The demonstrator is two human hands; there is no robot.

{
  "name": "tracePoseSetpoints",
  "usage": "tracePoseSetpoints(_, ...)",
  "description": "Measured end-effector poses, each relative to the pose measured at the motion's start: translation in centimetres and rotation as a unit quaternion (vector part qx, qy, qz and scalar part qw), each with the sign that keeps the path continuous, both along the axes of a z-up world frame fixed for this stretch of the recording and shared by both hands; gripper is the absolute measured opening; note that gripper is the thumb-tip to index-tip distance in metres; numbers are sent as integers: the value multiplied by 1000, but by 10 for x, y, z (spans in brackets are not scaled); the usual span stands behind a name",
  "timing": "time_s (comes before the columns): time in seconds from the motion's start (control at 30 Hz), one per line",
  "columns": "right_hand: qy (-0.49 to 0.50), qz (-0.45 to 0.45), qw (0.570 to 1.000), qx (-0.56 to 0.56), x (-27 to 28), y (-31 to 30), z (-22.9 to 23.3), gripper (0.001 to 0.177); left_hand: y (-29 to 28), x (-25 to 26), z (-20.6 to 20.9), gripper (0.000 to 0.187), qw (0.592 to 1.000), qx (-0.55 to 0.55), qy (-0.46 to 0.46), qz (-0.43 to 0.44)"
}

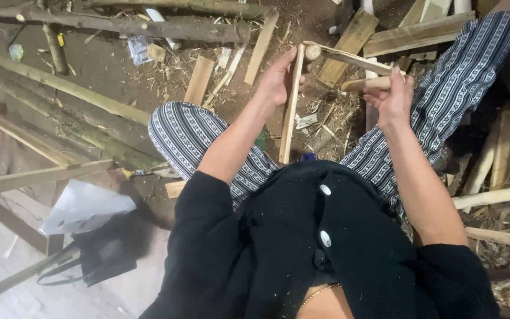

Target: The person sits on the ground assembling a small frame from wooden sticks and flat slats. They hammer a peg into a joint with a mallet, fit sticks into the frame, and then saw a wooden stick to length with a red-handled hand saw, placing cut pieces aside.

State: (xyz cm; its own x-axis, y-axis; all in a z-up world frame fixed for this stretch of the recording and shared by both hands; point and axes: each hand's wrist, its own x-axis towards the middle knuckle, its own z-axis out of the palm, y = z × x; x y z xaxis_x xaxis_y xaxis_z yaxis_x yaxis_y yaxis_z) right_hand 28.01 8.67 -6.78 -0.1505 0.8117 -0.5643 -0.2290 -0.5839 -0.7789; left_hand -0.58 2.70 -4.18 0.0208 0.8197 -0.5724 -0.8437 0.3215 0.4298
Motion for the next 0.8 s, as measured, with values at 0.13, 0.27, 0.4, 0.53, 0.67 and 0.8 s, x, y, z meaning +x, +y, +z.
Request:
tracePoseSetpoints(0.13, -111, 74, 987, 90, -4, -14, 50, 36, 5, -13, 15, 37, 999, -7, -16, -29)
tracePoseSetpoints(0.27, -121, 96, 972, 179, 6, -14, 63, 36, 7, -16, 26, 50, 997, -65, 3, -36)
tracePoseSetpoints(0.4, -113, 89, 974, 175, 7, -12, 71, 32, 5, -17, 30, 48, 998, -44, -26, -31)
tracePoseSetpoints(0.53, -117, 96, 971, 183, 8, -9, 70, 39, 2, -18, 42, 47, 998, -53, -5, -27)
tracePoseSetpoints(0.67, -106, 91, 974, 178, 6, -8, 63, 39, -4, -23, 38, 47, 997, 7, -41, -62)
tracePoseSetpoints(0.8, -82, 77, 981, 157, -2, -11, 50, 31, -8, -26, 47, 39, 994, 35, -85, -64)
